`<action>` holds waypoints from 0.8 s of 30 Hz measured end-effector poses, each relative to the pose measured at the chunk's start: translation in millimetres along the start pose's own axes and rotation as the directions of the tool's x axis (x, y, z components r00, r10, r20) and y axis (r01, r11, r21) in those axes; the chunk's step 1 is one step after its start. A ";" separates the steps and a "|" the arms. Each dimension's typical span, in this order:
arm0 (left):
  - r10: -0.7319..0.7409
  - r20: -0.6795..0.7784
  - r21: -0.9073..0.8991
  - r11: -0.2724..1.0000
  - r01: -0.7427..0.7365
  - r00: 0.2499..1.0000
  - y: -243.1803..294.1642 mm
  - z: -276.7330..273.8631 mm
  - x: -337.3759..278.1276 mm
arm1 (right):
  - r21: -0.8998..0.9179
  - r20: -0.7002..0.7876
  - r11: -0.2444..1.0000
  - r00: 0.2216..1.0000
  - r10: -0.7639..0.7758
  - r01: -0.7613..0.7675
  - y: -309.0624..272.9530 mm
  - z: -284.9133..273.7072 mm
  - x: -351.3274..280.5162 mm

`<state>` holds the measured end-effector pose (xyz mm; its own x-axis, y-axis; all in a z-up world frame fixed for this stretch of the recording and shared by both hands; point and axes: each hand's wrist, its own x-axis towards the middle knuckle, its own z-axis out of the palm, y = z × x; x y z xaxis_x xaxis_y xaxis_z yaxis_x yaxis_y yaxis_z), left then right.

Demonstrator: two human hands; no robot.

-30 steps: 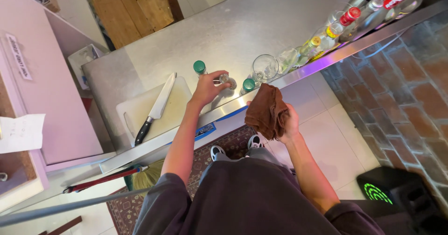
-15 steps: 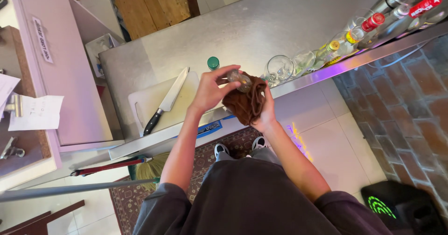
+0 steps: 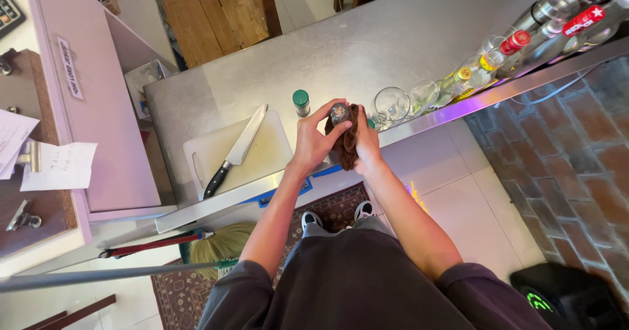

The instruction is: Cleaning and wiping down various barware items including glasses, shakers, and liquor bottles using a cloth.

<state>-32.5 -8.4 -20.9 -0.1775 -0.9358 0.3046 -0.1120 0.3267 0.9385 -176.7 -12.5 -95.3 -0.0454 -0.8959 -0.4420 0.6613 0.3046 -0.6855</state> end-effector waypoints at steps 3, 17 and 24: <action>0.034 -0.013 0.055 0.998 -0.034 0.999 -3.4 1.8 0.3 | -0.103 -0.092 0.995 0.996 0.008 -0.017 -11.6 8.8 -10.8; -0.041 -0.057 -0.358 0.933 0.018 0.998 -2.1 13.8 8.7 | -0.211 0.470 0.564 0.588 -0.658 0.799 -14.3 63.4 -72.7; -0.191 0.032 -0.537 0.825 0.178 0.981 -57.4 29.8 1.2 | -0.372 0.526 0.234 0.411 -0.745 0.898 -32.7 64.9 -51.2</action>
<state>-55.4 -24.4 -79.2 -0.1841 -0.9762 0.1146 0.4013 0.0318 0.9154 -147.5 2.4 -12.7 -0.1175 -0.7653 0.6329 -0.1646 -0.6135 -0.7723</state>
